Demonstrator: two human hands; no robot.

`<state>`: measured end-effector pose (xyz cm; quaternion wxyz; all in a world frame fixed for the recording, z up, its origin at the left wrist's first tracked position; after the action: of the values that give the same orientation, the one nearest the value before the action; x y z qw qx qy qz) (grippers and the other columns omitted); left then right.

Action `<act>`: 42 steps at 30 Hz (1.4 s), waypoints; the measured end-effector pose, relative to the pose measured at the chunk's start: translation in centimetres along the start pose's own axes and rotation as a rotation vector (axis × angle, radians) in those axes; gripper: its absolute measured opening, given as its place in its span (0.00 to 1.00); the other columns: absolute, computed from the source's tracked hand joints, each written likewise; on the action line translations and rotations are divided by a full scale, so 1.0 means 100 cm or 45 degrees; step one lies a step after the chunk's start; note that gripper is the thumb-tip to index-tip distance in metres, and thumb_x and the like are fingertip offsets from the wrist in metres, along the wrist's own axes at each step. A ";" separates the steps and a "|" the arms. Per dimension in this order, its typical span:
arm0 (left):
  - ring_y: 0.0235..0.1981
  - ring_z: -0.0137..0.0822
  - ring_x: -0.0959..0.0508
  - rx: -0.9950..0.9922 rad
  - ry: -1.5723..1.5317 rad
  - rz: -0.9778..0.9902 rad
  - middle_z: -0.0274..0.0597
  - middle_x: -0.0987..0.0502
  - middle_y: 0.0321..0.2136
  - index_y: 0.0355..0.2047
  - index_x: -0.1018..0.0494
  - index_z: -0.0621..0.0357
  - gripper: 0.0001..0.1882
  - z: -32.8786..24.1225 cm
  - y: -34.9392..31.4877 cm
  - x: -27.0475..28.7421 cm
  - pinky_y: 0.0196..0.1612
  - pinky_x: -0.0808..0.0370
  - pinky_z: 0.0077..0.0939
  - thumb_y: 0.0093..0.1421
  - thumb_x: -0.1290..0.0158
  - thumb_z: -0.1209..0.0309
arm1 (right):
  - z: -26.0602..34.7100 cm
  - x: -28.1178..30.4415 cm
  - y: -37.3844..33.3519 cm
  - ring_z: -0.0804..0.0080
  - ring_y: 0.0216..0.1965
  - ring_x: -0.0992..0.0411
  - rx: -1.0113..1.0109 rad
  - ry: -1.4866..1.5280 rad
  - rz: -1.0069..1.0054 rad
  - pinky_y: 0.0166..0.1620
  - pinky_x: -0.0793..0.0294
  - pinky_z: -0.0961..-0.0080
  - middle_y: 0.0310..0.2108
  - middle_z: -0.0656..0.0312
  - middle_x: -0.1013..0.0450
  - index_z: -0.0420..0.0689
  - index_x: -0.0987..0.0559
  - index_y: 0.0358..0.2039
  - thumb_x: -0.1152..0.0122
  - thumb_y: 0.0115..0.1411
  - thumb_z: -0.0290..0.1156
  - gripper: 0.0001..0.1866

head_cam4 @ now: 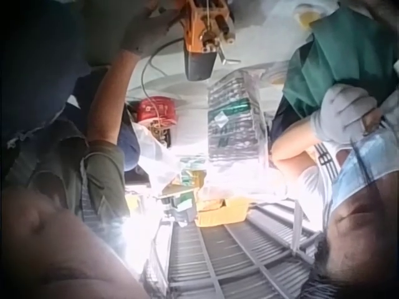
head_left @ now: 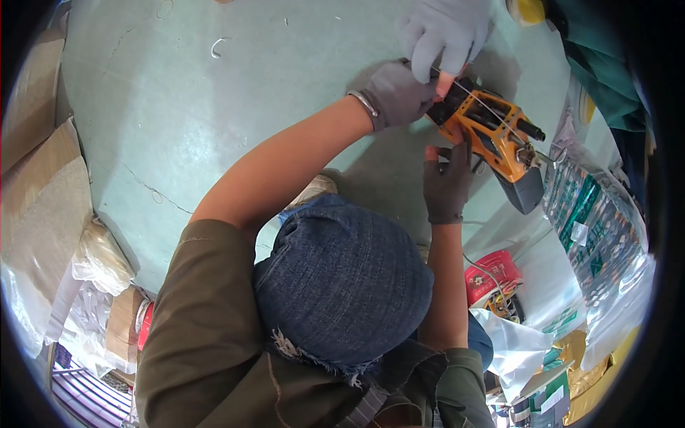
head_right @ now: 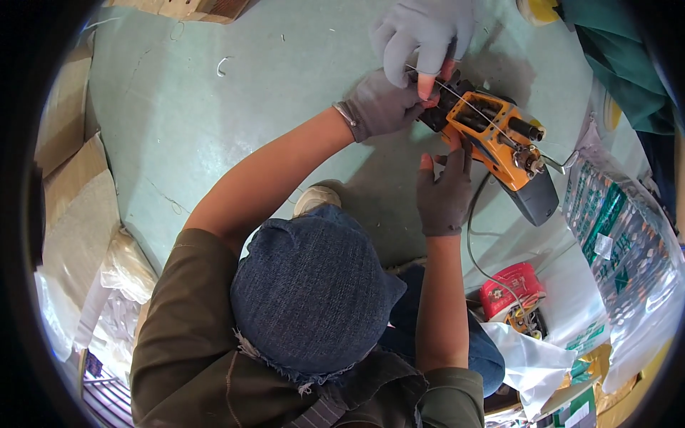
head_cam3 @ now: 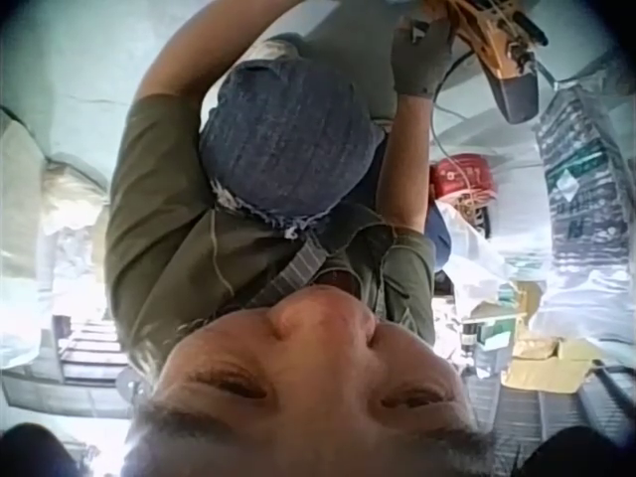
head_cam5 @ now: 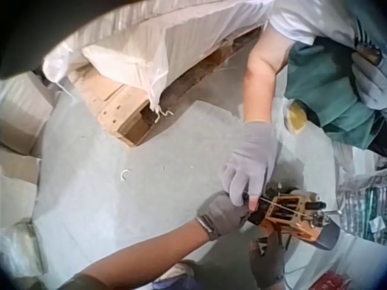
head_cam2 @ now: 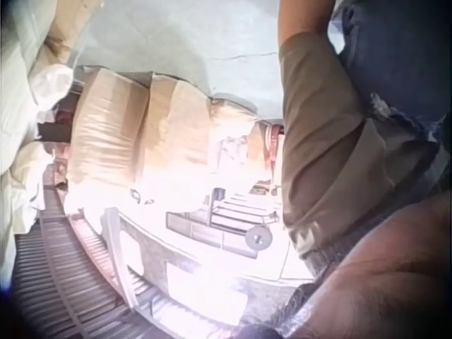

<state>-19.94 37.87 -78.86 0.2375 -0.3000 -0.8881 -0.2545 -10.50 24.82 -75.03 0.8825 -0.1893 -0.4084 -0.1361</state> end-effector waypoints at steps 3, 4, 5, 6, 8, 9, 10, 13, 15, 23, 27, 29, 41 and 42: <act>0.31 0.44 0.23 -0.060 -0.014 -0.092 0.40 0.24 0.28 0.29 0.26 0.49 0.05 -0.001 0.003 0.000 0.33 0.25 0.37 0.51 0.46 0.67 | 0.001 0.002 0.000 0.68 0.36 0.25 0.013 -0.020 -0.012 0.32 0.26 0.78 0.53 0.50 0.36 0.39 0.37 0.57 0.43 0.56 0.27 0.28; 0.30 0.43 0.23 -0.032 -0.022 -0.046 0.39 0.24 0.28 0.30 0.26 0.48 0.05 -0.001 0.004 -0.003 0.32 0.25 0.37 0.51 0.46 0.66 | 0.001 0.003 0.000 0.68 0.36 0.25 0.008 -0.040 -0.007 0.32 0.26 0.78 0.53 0.50 0.35 0.39 0.37 0.57 0.42 0.56 0.27 0.28; 0.30 0.43 0.22 -0.002 -0.025 0.001 0.39 0.24 0.28 0.30 0.25 0.48 0.06 -0.002 0.005 -0.003 0.32 0.25 0.36 0.51 0.47 0.66 | 0.002 0.004 0.000 0.68 0.36 0.25 0.006 -0.038 -0.006 0.32 0.26 0.78 0.53 0.50 0.35 0.39 0.37 0.57 0.42 0.56 0.27 0.28; 0.30 0.43 0.22 -0.001 -0.025 0.003 0.39 0.24 0.28 0.30 0.25 0.48 0.06 -0.004 0.006 0.000 0.32 0.25 0.36 0.51 0.47 0.66 | 0.003 0.004 0.002 0.67 0.36 0.25 -0.002 -0.076 -0.010 0.33 0.26 0.77 0.50 0.50 0.34 0.39 0.36 0.57 0.42 0.56 0.27 0.28; 0.30 0.43 0.22 -0.018 0.049 0.118 0.39 0.23 0.28 0.30 0.24 0.47 0.06 -0.006 0.007 -0.001 0.32 0.24 0.36 0.52 0.47 0.66 | 0.004 0.003 0.004 0.66 0.36 0.25 -0.011 -0.113 -0.011 0.34 0.26 0.75 0.48 0.51 0.32 0.39 0.36 0.56 0.42 0.56 0.27 0.27; 0.30 0.43 0.22 -0.015 0.051 0.120 0.39 0.23 0.28 0.30 0.24 0.47 0.06 -0.006 0.006 0.000 0.32 0.24 0.36 0.52 0.47 0.66 | 0.005 0.004 0.006 0.65 0.35 0.25 0.020 -0.115 -0.057 0.34 0.26 0.73 0.43 0.51 0.30 0.40 0.34 0.55 0.42 0.56 0.28 0.25; 0.30 0.43 0.22 -0.014 0.068 0.117 0.38 0.23 0.28 0.30 0.24 0.47 0.06 -0.006 0.005 0.002 0.33 0.24 0.35 0.52 0.48 0.66 | 0.006 0.004 0.009 0.63 0.34 0.25 0.051 -0.117 -0.102 0.35 0.27 0.70 0.39 0.52 0.27 0.40 0.32 0.53 0.41 0.56 0.28 0.24; 0.31 0.42 0.22 -0.028 0.101 0.107 0.38 0.23 0.29 0.29 0.23 0.47 0.06 -0.009 0.010 0.002 0.33 0.24 0.35 0.52 0.49 0.66 | 0.001 0.008 0.020 0.62 0.32 0.25 0.266 -0.311 -0.290 0.35 0.28 0.68 0.30 0.52 0.26 0.39 0.26 0.43 0.42 0.57 0.32 0.15; 0.31 0.42 0.22 -0.043 0.131 0.105 0.38 0.23 0.29 0.29 0.23 0.47 0.06 -0.015 0.014 0.005 0.33 0.24 0.35 0.52 0.49 0.65 | 0.006 0.007 0.031 0.61 0.31 0.25 0.273 -0.397 -0.334 0.35 0.28 0.68 0.27 0.52 0.26 0.39 0.24 0.38 0.43 0.57 0.33 0.12; 0.32 0.41 0.22 0.080 0.423 0.456 0.39 0.22 0.30 0.27 0.23 0.46 0.07 -0.013 0.023 -0.004 0.33 0.25 0.35 0.52 0.50 0.65 | -0.014 -0.007 0.047 0.57 0.30 0.25 0.056 -0.228 -0.401 0.36 0.29 0.69 0.24 0.54 0.25 0.39 0.22 0.31 0.44 0.58 0.36 0.12; 0.31 0.38 0.23 0.005 0.381 0.396 0.35 0.23 0.26 0.27 0.22 0.45 0.05 -0.015 0.023 0.003 0.35 0.27 0.34 0.51 0.47 0.65 | -0.006 -0.006 0.046 0.59 0.32 0.25 0.135 -0.187 -0.484 0.38 0.29 0.71 0.27 0.54 0.23 0.38 0.21 0.32 0.41 0.56 0.35 0.12; 0.33 0.37 0.23 0.029 0.237 0.424 0.34 0.23 0.26 0.27 0.22 0.44 0.05 -0.016 0.026 0.008 0.37 0.28 0.34 0.52 0.47 0.65 | -0.003 -0.005 0.045 0.59 0.33 0.25 0.155 -0.141 -0.531 0.39 0.29 0.71 0.29 0.54 0.23 0.38 0.21 0.33 0.40 0.55 0.34 0.12; 0.34 0.35 0.23 -0.143 0.421 0.319 0.30 0.23 0.28 0.29 0.24 0.42 0.04 -0.010 0.019 -0.001 0.40 0.29 0.32 0.53 0.47 0.63 | -0.008 -0.022 0.052 0.53 0.32 0.26 -0.018 -0.649 -0.317 0.36 0.27 0.60 0.28 0.55 0.25 0.44 0.21 0.31 0.44 0.55 0.36 0.09; 0.34 0.35 0.23 -0.146 0.418 0.321 0.30 0.23 0.28 0.29 0.24 0.42 0.04 -0.010 0.019 -0.001 0.40 0.29 0.32 0.53 0.47 0.63 | -0.006 -0.021 0.053 0.52 0.31 0.26 0.044 -0.714 -0.380 0.35 0.27 0.59 0.28 0.54 0.25 0.45 0.21 0.31 0.45 0.56 0.36 0.09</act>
<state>-18.34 38.52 -77.54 0.3915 -0.3763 -0.7771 -0.3183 -9.37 29.46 -78.20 0.7089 -0.1424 -0.6613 -0.1998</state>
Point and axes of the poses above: each hand's wrist, its own y-axis towards the middle knuckle, its own x-axis out of the back of the hand, z = x × y, the point moved 6 cm from there along y, towards the middle knuckle
